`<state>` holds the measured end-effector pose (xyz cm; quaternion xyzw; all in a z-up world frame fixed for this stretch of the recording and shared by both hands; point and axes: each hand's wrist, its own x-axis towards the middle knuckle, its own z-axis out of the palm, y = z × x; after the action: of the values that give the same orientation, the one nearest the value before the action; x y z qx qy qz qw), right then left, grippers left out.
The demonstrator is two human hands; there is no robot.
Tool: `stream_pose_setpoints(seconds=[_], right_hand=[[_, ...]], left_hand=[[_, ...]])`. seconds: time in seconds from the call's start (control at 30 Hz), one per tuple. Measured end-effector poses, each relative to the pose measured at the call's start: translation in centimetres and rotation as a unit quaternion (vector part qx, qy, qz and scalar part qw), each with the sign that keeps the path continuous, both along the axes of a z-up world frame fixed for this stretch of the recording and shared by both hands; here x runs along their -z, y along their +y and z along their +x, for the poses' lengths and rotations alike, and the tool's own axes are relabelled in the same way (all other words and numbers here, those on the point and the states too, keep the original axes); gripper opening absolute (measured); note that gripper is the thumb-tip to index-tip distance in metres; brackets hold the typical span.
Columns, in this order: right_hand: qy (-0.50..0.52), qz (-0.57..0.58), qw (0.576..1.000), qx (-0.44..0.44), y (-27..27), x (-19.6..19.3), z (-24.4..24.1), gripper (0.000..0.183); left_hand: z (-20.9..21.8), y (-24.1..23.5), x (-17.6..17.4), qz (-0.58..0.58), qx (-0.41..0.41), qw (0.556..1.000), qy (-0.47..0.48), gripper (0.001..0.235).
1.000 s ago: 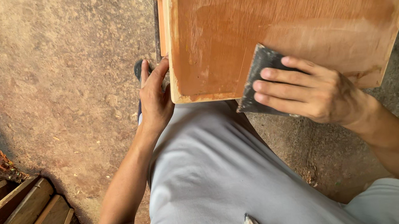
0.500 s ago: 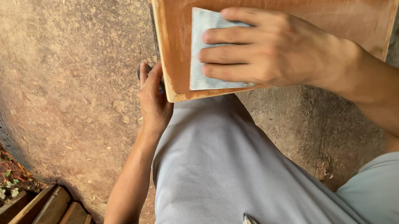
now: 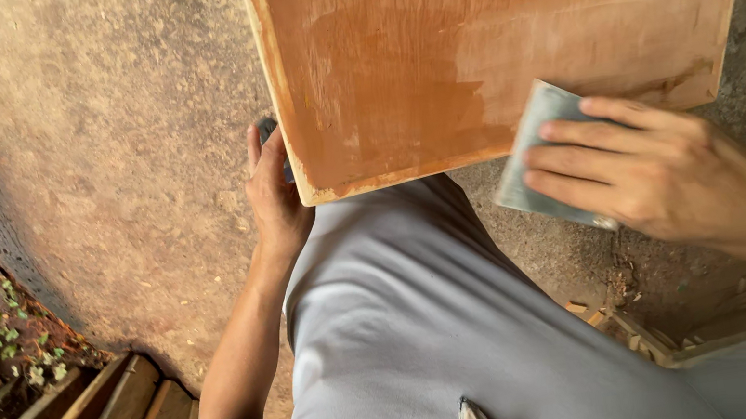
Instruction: The person applies a dark wood stain to a wooden board using a putty knife to scoop the stain and a sanding block to spread it evenly across the surface. The person repeatedly scoops stain from a can and rubs it into the wood, working on different sections of the board.
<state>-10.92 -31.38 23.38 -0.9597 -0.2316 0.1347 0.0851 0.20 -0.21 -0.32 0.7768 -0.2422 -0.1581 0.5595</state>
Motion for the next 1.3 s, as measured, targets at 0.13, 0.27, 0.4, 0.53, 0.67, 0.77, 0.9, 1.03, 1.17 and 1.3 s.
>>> stream_pose_setpoints(seconds=[0.13,0.27,0.4,0.53,0.67,0.77,0.9,1.03,1.17,1.3], right_hand=[[-0.091,-0.036,0.994,0.049,-0.9,-2.1,0.5,0.024],[-0.209,-0.079,0.966,0.132,-1.6,-1.0,3.7,0.022],[-0.217,-0.044,0.961,0.166,-0.4,2.8,5.6,0.022],[-0.135,-0.023,0.968,0.211,3.6,3.3,1.6,0.020],[-0.103,0.014,0.966,0.237,8.1,1.7,-5.3,0.024],[-0.152,0.042,0.928,0.337,9.6,2.7,-8.3,0.024],[-0.303,-0.019,0.857,0.417,10.6,7.3,-8.8,0.029],[-0.347,-0.063,0.823,0.445,11.8,13.9,-7.7,0.031],[-0.351,-0.070,0.792,0.495,13.8,17.0,-7.1,0.033],[-0.352,-0.062,0.773,0.524,16.6,16.0,-7.6,0.029]], left_hand=[[0.2,0.4,0.2,0.002,0.003,1.000,0.015,0.047],[0.1,0.3,0.1,0.026,-0.011,0.999,-0.038,0.043],[0.2,0.5,0.1,-0.001,-0.011,1.000,-0.021,0.049],[0.2,1.1,1.2,0.008,-0.004,1.000,0.007,0.051],[0.9,2.6,2.7,-0.021,0.025,0.998,0.055,0.054],[1.4,3.5,3.6,-0.032,0.054,0.994,0.092,0.059],[2.6,3.4,3.1,-0.055,0.089,0.992,0.072,0.074],[3.8,2.5,1.9,-0.038,0.118,0.991,-0.048,0.080],[4.8,2.0,1.2,-0.028,0.140,0.985,-0.101,0.076],[5.0,1.8,1.1,-0.007,0.148,0.986,-0.083,0.073]])
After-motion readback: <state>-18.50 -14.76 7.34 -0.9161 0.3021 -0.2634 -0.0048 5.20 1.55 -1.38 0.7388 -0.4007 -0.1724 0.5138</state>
